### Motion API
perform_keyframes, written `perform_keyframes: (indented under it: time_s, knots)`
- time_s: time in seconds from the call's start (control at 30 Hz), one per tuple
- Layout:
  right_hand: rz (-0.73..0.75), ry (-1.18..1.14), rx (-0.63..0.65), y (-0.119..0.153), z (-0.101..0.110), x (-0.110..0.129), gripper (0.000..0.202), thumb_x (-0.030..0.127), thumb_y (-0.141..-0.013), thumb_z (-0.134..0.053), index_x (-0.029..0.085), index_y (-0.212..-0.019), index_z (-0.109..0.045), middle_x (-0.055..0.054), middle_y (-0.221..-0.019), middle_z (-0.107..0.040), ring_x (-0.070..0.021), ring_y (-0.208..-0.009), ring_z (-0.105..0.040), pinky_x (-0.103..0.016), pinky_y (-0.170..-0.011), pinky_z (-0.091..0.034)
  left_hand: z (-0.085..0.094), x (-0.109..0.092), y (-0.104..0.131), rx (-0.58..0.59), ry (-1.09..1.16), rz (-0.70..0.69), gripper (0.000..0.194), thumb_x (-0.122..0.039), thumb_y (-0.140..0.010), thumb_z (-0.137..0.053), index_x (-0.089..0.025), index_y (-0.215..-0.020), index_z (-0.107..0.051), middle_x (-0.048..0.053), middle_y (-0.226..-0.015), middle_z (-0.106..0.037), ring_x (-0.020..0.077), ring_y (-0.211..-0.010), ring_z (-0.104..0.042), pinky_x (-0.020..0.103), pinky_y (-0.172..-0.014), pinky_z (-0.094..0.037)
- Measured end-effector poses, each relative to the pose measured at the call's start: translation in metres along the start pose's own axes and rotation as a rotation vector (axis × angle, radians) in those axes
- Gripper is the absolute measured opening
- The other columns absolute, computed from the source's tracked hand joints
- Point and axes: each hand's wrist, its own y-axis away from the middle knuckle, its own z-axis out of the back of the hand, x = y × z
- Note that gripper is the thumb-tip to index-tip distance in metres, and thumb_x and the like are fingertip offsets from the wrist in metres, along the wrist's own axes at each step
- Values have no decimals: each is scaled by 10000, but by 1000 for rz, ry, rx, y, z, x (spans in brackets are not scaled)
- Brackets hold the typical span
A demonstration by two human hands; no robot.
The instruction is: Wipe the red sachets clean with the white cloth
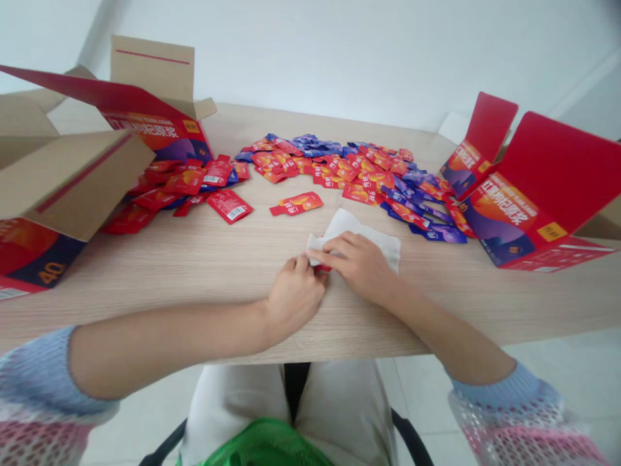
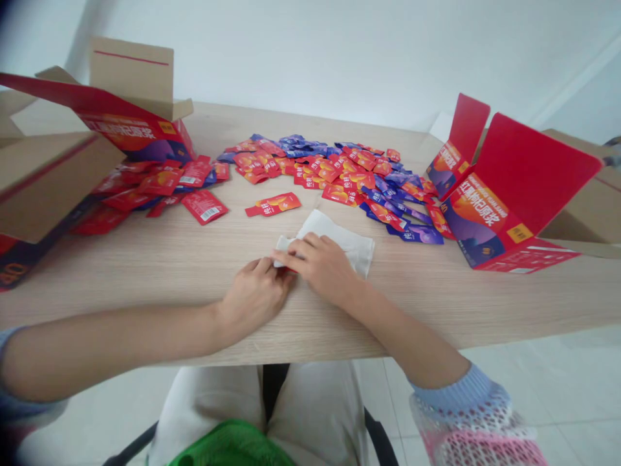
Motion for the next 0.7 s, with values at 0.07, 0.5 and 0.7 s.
perform_keyframes:
  time_s: [0.07,0.5,0.7]
  knots:
    - [-23,-8,97,-5,-11,5,364,197,-969,-466,250,-1315,-568,-84,-1127,-642,-236,-985,-542,-376,-807,-481,-4,-1,-1,-16,-42,14,209,-81,-872,-510,-72,-998,-677,201,-941,-693,304,-873,-618,385,-689,-429]
    - [-433,-18,-17,7,-22,-56,263,249,-936,-530,229,-1140,-694,-71,-1078,-678,-227,-985,-613,-348,-794,-484,5,1,0,49,64,-16,214,-91,-901,-473,-97,-915,-687,194,-922,-692,328,-924,-614,417,-701,-456]
    - [-503,-3,-197,20,-17,-75,286,300,-955,-505,230,-1152,-701,-71,-1083,-703,-234,-1004,-627,-362,-833,-485,8,1,0,52,88,8,192,-82,-888,-488,-103,-887,-679,173,-895,-692,324,-892,-627,395,-668,-466]
